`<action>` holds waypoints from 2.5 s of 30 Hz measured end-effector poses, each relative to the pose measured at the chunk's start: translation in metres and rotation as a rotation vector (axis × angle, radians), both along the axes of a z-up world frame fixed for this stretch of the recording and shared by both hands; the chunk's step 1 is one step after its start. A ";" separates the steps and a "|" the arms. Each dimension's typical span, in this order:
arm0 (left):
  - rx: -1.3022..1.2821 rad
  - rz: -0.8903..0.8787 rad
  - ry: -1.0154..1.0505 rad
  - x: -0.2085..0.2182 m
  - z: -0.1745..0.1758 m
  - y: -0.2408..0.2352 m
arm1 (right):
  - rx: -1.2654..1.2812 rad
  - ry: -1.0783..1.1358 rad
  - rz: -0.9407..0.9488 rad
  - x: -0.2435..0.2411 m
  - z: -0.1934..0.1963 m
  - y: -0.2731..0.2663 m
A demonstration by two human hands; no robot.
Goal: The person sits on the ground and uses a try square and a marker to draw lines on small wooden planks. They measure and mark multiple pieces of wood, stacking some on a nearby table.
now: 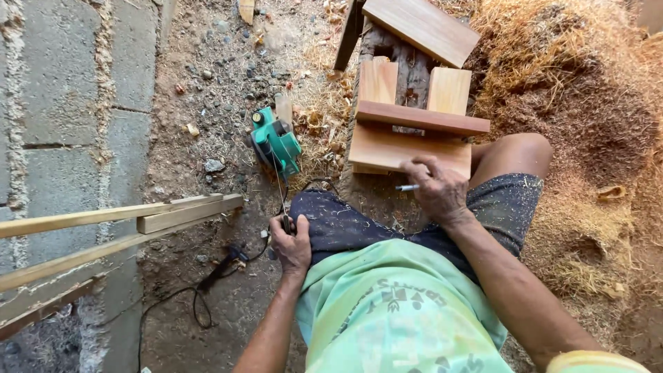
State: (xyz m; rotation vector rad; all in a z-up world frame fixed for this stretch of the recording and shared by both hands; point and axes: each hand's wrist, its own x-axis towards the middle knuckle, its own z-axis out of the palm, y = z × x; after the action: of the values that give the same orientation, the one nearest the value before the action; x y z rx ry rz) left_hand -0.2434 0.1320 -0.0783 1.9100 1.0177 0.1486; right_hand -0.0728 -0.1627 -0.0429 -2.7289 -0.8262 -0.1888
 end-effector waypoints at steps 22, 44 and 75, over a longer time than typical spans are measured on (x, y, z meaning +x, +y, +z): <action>-0.039 0.041 -0.053 -0.004 0.000 -0.001 | -0.092 0.255 -0.095 0.079 0.051 0.002; -0.047 0.066 -0.131 0.019 0.021 -0.002 | 1.168 0.765 -0.074 0.013 0.061 -0.016; -0.238 -0.009 -0.231 0.106 0.032 -0.044 | 1.803 0.789 -1.270 -0.006 0.054 -0.051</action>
State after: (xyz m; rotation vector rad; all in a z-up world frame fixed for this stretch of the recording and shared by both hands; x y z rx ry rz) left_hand -0.1376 0.0882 -0.0461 1.6386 0.8323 0.2270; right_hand -0.0791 -0.2135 0.0113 -0.9299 0.9745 -0.0126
